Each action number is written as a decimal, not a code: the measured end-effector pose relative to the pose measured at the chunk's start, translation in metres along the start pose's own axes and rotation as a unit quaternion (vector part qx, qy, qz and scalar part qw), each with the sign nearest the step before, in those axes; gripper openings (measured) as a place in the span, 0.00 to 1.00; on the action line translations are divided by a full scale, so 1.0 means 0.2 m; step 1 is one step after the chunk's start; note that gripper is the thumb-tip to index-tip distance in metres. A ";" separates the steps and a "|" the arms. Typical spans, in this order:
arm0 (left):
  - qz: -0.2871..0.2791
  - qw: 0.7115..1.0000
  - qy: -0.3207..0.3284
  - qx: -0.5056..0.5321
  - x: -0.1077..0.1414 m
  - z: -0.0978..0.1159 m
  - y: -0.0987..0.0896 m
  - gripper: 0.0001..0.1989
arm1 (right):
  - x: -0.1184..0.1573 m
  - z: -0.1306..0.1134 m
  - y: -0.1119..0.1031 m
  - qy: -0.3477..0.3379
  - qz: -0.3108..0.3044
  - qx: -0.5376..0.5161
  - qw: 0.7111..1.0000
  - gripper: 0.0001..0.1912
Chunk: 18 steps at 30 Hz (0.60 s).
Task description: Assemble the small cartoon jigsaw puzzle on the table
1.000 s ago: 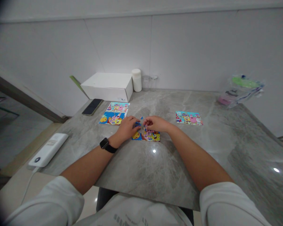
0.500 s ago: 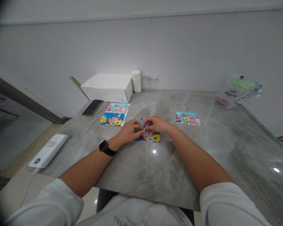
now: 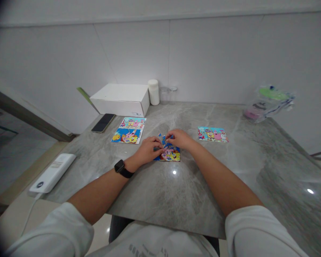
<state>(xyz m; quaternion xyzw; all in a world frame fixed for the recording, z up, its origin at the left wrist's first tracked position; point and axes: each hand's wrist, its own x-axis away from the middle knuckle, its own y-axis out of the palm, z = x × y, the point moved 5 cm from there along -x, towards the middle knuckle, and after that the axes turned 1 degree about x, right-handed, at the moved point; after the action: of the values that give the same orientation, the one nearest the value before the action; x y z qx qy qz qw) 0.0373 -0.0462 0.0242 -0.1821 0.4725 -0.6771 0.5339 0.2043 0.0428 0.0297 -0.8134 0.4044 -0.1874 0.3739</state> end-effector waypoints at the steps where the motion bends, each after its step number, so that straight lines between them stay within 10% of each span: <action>1: 0.001 1.000 -0.002 0.002 0.00 0.00 0.00 0.07 | 0.01 -0.02 -0.02 -0.011 0.029 0.048 0.998 0.08; 9: 0.015 0.999 -0.003 0.048 0.00 -0.02 -0.02 0.06 | 0.08 -0.14 0.04 -0.024 -0.118 0.060 0.991 0.09; 18: 0.002 0.990 0.031 0.135 0.02 -0.02 -0.04 0.05 | 0.09 -0.16 0.11 -0.022 -0.132 0.091 0.987 0.06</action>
<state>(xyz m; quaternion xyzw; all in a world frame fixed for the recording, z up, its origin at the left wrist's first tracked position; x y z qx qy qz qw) 0.0275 -0.0474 0.0283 -0.0865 0.3936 -0.7388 0.5401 0.1843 0.0062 0.0335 -0.8258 0.2665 -0.2529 0.4278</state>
